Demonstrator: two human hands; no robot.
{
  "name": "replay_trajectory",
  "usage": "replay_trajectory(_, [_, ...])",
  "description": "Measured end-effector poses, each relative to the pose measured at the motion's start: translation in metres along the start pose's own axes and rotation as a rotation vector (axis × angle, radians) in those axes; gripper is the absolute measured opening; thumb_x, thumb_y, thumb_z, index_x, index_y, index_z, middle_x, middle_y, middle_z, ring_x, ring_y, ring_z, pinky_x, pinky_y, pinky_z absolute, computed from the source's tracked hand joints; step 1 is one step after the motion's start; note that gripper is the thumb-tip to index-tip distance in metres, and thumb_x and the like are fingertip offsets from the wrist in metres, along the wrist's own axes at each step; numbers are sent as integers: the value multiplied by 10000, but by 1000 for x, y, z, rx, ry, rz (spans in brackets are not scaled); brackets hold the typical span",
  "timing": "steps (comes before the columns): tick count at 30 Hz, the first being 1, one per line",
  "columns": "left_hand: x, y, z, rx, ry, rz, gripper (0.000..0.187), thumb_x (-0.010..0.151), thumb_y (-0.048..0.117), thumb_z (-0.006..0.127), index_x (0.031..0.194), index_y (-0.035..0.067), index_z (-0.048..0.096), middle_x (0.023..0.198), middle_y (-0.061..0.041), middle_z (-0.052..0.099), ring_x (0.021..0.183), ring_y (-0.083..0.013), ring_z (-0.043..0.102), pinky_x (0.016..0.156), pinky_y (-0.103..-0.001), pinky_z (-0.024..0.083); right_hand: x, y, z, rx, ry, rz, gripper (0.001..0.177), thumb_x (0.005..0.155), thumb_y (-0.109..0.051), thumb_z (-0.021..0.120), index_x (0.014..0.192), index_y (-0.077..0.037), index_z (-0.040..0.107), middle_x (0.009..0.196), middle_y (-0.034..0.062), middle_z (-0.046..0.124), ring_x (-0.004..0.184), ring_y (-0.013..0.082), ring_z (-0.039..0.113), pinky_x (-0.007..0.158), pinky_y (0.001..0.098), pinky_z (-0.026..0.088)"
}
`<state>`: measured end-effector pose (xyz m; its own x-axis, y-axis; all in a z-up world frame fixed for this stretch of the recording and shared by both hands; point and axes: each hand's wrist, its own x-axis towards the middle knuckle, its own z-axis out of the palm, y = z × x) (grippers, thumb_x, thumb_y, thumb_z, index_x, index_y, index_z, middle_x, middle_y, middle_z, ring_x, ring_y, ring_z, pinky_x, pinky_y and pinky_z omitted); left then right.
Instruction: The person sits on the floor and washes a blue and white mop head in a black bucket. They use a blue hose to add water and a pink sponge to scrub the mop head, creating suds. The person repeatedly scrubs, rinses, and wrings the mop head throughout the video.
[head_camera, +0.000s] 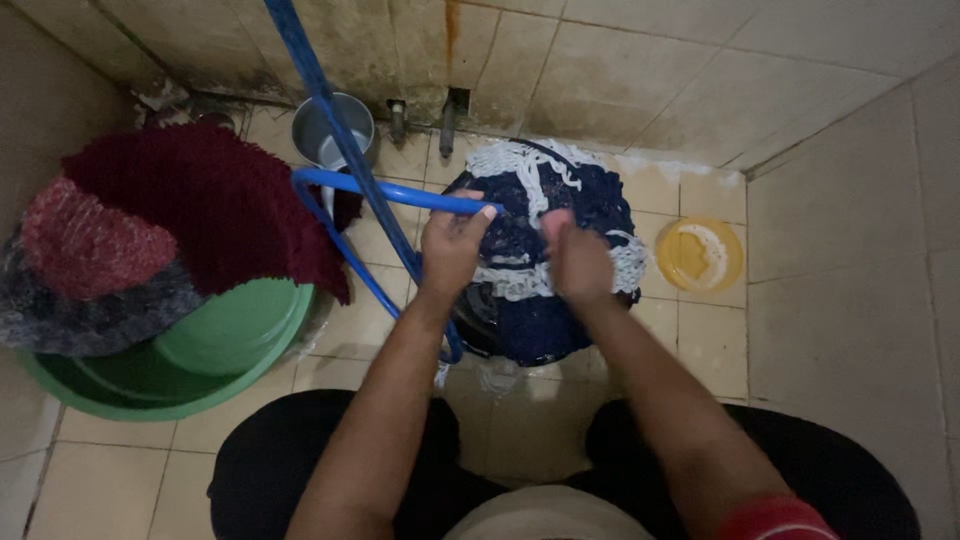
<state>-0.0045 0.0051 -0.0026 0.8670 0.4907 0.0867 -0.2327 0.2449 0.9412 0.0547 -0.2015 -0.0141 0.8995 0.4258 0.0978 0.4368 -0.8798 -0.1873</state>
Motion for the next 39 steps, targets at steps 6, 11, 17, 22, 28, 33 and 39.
replay_trajectory(6, [1,-1,5,-75,17,-76,250,925,16,756,1159,10,666,995,-20,682,900,-87,639,807,-242,524,-6,-25,-9,293,72,-399,294,846,-249,666,1041,-30,652,927,232,676,853,472,648,735,559,514])
replay_trajectory(11, [-5,15,0,1,-1,-92,253,942,32,735,1181,15,655,1008,-16,686,918,-79,648,811,-232,529,44,29,-23,128,72,1,240,994,-302,659,963,-64,668,951,230,684,914,465,644,818,584,500])
replay_trajectory(17, [-2,8,1,-9,-13,-70,268,942,32,740,1188,-1,641,1035,-21,689,939,-81,650,830,-237,533,36,-1,-10,28,-46,2,310,933,-307,684,1063,-33,617,966,249,675,882,456,651,755,582,511])
replay_trajectory(22, [3,-1,1,5,-23,-114,279,940,37,740,1201,10,644,1015,-29,703,917,-84,654,823,-239,533,28,-24,2,319,-51,-329,466,809,-310,715,1193,-60,630,951,214,674,865,458,634,712,570,512])
replay_trajectory(28, [-3,3,-2,116,1,-41,272,956,39,766,1206,7,663,1044,-19,673,936,-76,612,837,-233,515,63,42,8,156,219,-121,206,936,-211,684,1038,-34,660,979,219,676,920,448,633,794,570,500])
replay_trajectory(33, [2,4,1,31,-2,-111,269,945,50,749,1194,20,652,1027,-19,685,917,-93,639,815,-242,537,44,4,10,168,131,-162,127,950,-193,656,963,-70,685,950,177,697,893,404,657,807,540,525])
replay_trajectory(39, [0,10,5,71,-4,-132,274,938,53,755,1193,23,660,1020,-19,703,929,-87,652,823,-236,544,17,-48,-36,250,-99,-573,389,793,-283,727,1132,-94,712,966,182,705,823,414,662,668,512,532])
